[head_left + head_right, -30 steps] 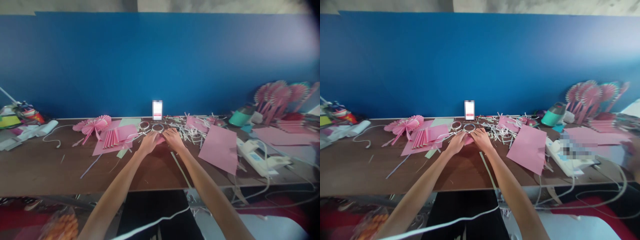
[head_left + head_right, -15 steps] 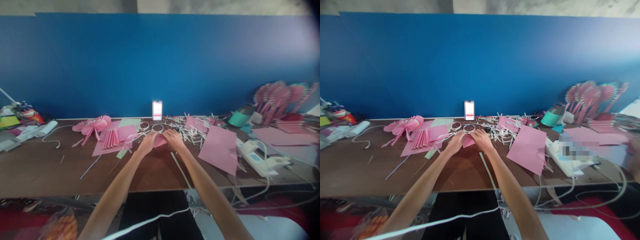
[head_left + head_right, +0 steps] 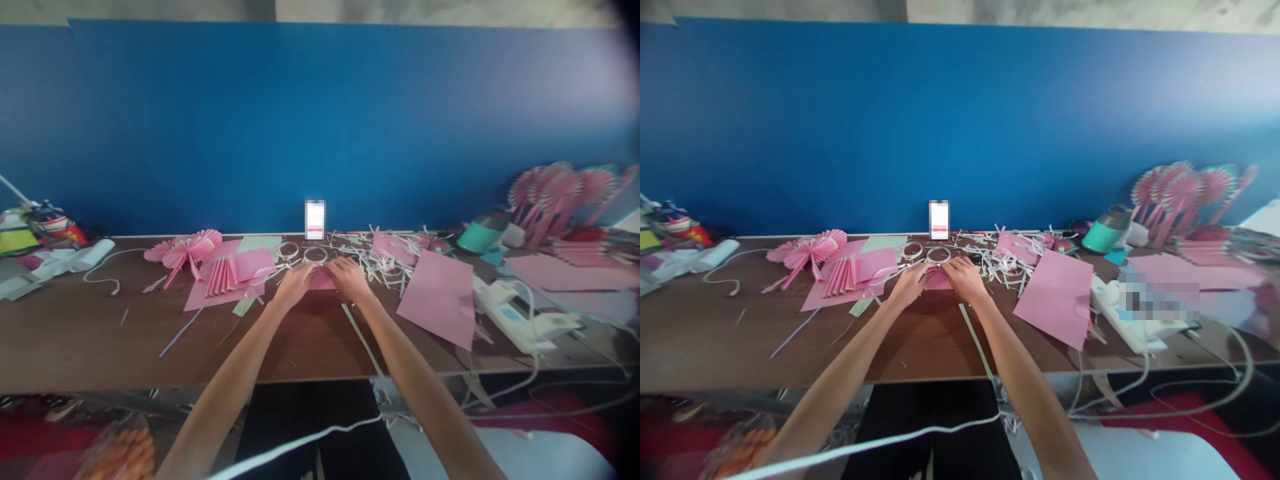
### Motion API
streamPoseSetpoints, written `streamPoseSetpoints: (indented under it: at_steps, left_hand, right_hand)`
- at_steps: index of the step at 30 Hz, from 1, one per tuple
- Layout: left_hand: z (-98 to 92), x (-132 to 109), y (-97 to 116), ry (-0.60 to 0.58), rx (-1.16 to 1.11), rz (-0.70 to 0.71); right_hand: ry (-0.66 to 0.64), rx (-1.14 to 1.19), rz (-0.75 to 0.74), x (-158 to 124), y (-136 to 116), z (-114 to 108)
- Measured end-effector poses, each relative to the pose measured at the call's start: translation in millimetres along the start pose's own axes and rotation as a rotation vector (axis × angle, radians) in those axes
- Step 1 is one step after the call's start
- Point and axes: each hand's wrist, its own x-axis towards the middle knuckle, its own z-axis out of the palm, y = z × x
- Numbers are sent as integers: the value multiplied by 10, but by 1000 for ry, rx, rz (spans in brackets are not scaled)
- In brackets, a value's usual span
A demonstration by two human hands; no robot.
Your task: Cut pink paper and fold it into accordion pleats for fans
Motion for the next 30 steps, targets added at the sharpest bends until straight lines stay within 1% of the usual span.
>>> streamPoseSetpoints:
  at_steps: [5,9,13,17,21,24,27,30]
  left_hand:
    - [4,-4,-7,38,-97,-64]
    - [-12,9,12,30,-198,-102]
    - [-47,23,78,10,-225,-107]
    - [-32,26,87,17,-195,-105]
    - [9,17,-4,46,-130,-59]
    - [12,12,-63,37,-76,-27]
    - [-4,12,-76,27,-11,-30]
    - [-25,10,-75,43,5,-43]
  right_hand:
    - [21,37,7,11,-17,-30]
    - [28,53,3,14,-29,-90]
    - [31,67,3,13,-29,-131]
    - [40,78,19,13,-24,-118]
    - [30,72,6,11,-14,-83]
    - [20,68,7,3,5,-61]
    - [15,70,25,-7,28,-46]
    - [18,98,50,-17,56,-37]
